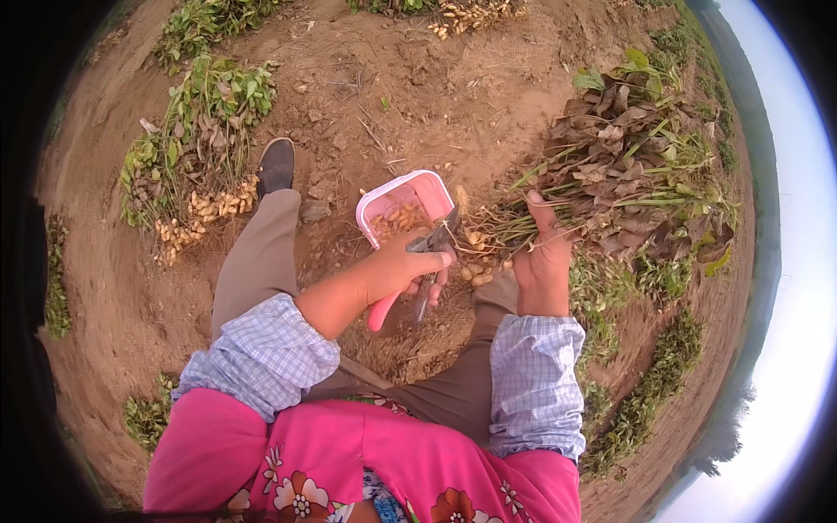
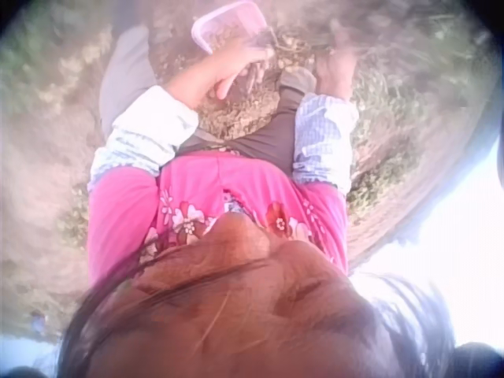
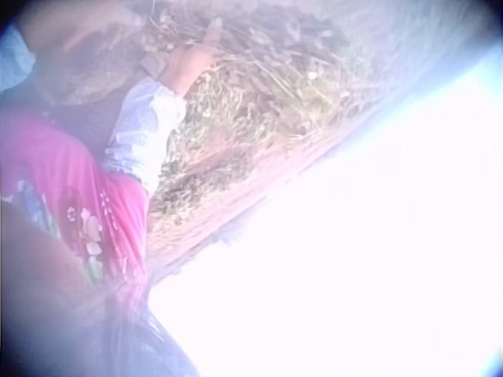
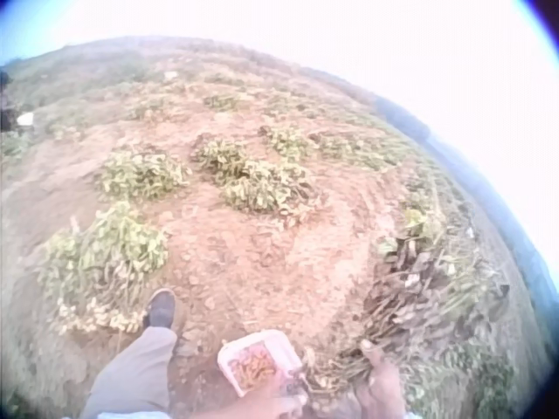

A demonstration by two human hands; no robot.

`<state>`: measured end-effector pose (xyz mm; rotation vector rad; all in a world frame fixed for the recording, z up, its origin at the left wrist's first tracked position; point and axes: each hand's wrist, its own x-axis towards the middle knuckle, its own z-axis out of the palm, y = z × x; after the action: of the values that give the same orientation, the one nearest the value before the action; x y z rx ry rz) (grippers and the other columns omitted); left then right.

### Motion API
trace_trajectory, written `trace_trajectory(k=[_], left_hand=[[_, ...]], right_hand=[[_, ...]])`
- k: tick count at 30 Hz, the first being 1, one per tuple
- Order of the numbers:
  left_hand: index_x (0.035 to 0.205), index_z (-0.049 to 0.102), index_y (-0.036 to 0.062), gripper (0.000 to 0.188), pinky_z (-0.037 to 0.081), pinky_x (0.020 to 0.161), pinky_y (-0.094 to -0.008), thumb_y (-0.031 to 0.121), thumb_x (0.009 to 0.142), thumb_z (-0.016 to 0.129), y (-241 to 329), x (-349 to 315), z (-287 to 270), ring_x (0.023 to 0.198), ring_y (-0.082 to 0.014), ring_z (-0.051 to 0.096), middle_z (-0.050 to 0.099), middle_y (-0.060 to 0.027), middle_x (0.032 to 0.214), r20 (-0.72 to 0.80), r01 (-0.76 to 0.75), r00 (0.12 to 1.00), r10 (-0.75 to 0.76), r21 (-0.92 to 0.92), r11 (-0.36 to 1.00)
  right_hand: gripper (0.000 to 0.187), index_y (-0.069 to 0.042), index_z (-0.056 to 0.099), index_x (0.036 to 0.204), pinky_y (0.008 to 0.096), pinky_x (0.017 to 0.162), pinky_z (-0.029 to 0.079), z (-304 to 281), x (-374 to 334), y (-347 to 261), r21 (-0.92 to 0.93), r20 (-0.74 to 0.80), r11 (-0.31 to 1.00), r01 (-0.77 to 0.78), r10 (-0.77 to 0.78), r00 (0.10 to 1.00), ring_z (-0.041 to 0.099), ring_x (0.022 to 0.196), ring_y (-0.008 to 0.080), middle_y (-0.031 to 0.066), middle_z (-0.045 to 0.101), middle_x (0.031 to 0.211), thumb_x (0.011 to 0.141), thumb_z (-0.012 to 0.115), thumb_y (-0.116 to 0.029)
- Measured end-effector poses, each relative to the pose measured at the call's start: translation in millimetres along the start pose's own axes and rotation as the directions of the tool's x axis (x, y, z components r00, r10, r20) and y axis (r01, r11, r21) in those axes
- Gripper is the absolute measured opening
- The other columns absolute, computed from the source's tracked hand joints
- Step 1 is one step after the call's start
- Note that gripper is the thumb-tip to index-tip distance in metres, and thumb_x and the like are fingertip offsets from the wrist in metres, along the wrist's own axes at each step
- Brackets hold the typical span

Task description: The person uses shears to cut peanut pods from uprooted peanut plants and places them into a pink plastic container. The person repeatedly picks up plant bundles, snips off the pods, and drops them into the container while standing in a field.

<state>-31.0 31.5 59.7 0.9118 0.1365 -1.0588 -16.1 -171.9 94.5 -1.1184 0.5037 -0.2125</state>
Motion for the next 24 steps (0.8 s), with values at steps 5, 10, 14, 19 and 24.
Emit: trace_trajectory(k=[5,10,14,19,24], left_hand=[[0.111,0.051,0.0001,0.029,0.054,0.069,-0.0395,0.018,0.090,0.057,6.3,5.6,-8.0,0.068,-0.0182,0.059,0.057,-0.0083,0.085,0.043,-0.005,0.999,0.016,-0.259,0.966],[0.109,0.052,0.0028,0.026,0.055,0.068,-0.0399,0.019,0.089,0.057,0.0,5.0,-11.2,0.068,-0.0185,0.059,0.058,-0.0080,0.084,0.064,0.090,0.995,-0.082,-0.143,0.986],[0.106,0.052,0.0042,0.024,0.055,0.064,-0.0379,0.020,0.088,0.059,-0.2,4.0,-12.7,0.066,-0.0177,0.059,0.058,-0.0079,0.083,-0.056,0.134,0.989,-0.139,-0.087,0.987],[0.102,0.052,0.0036,0.023,0.054,0.059,-0.0339,0.019,0.087,0.061,-11.6,18.0,-22.1,0.063,-0.0159,0.058,0.056,-0.0070,0.082,-0.184,0.166,0.975,-0.121,0.253,0.953],[0.101,0.053,0.0029,0.025,0.054,0.058,-0.0312,0.021,0.087,0.062,-2.1,7.4,-17.4,0.063,-0.0146,0.059,0.057,-0.0060,0.080,-0.090,0.084,0.994,-0.059,0.309,0.947]], right_hand=[[0.022,-0.001,0.060,0.105,0.0347,0.076,0.055,-16.0,6.4,3.4,0.037,0.028,0.997,-0.072,0.071,0.997,0.065,0.086,0.0212,0.0086,0.066,0.096,0.084,0.063,-0.005],[0.024,-0.001,0.059,0.105,0.0331,0.075,0.055,-10.1,4.4,2.7,0.002,-0.028,0.999,-0.036,0.036,0.999,0.064,0.088,0.0202,0.0065,0.065,0.096,0.083,0.066,-0.004],[0.026,-0.005,0.060,0.106,0.0332,0.073,0.055,-12.3,8.4,6.2,-0.036,-0.041,0.998,0.055,-0.056,0.998,0.063,0.087,0.0193,0.0046,0.064,0.096,0.082,0.068,-0.002],[0.024,-0.005,0.060,0.104,0.0344,0.072,0.055,-19.4,17.3,9.1,0.003,-0.092,0.998,0.058,-0.057,0.994,0.064,0.085,0.0200,0.0052,0.065,0.095,0.081,0.068,-0.001],[0.022,-0.004,0.061,0.104,0.0356,0.074,0.056,-28.2,22.7,8.2,0.075,-0.074,0.996,0.044,-0.038,0.997,0.065,0.084,0.0206,0.0062,0.066,0.096,0.082,0.067,-0.003]])
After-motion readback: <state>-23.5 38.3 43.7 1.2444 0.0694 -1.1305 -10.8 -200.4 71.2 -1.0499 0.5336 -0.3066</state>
